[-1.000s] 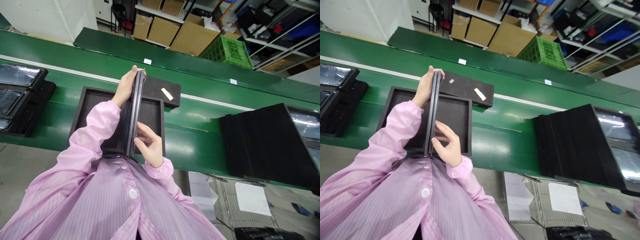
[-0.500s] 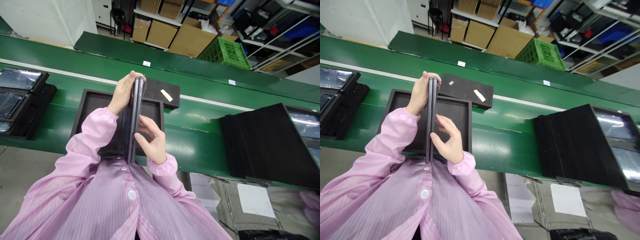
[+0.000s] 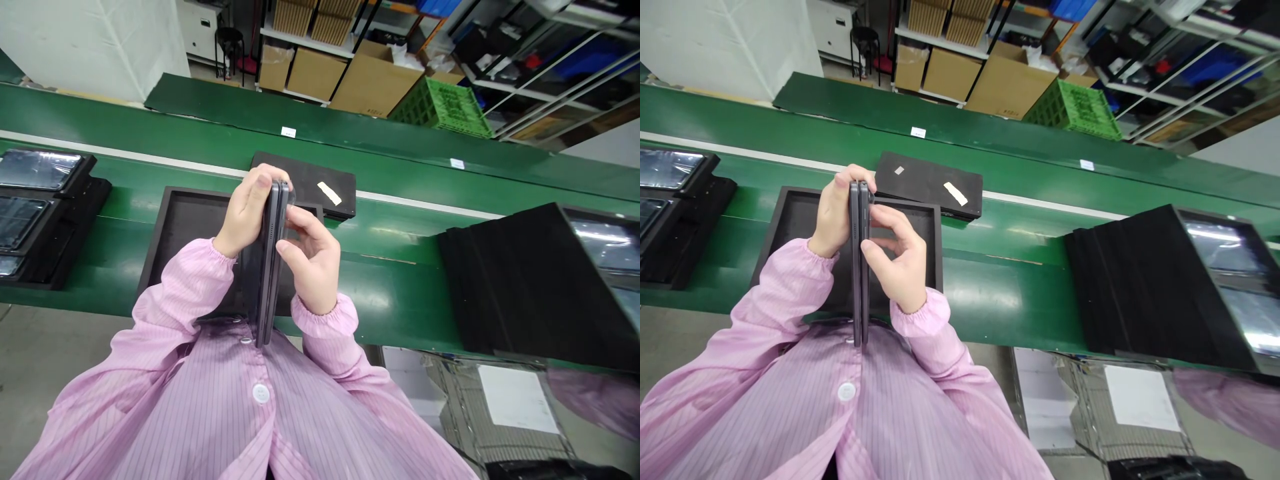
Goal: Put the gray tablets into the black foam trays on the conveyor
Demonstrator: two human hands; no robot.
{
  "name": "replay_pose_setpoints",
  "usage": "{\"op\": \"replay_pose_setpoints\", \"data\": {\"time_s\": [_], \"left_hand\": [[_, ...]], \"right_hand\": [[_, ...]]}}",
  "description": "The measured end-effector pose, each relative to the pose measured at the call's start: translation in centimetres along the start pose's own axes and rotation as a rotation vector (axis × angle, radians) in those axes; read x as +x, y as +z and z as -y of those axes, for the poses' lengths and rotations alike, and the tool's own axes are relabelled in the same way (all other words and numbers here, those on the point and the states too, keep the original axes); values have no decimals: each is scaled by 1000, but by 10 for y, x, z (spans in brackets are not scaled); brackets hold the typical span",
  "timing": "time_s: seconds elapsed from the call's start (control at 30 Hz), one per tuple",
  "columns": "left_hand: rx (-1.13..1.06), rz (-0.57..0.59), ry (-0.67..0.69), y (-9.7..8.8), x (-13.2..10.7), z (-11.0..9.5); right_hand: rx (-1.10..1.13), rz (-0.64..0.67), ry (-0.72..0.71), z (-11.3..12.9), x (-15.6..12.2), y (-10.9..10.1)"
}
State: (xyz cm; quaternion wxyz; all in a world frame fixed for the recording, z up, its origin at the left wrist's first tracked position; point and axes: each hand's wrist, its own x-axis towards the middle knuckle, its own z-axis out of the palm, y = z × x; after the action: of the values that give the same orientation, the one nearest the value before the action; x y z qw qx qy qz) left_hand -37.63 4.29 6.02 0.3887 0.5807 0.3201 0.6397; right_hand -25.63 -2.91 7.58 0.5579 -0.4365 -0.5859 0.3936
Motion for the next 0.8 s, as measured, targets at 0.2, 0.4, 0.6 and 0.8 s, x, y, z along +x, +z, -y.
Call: {"op": "replay_pose_setpoints", "data": {"time_s": [0.2,0.4,0.6,0.8], "left_hand": [[7,50,64,2,-3,-6],[18,91,130,2,-5,-7],[13,111,198,2,-6,-7],[30,125,205,2,-6,-8]], "right_hand": [[-18,-78,9,6,-2,4],[-14,-99,15,9,1,5],[-17,-78,85,10,9,2],[-16,-44,131,16,16,-2]]}}
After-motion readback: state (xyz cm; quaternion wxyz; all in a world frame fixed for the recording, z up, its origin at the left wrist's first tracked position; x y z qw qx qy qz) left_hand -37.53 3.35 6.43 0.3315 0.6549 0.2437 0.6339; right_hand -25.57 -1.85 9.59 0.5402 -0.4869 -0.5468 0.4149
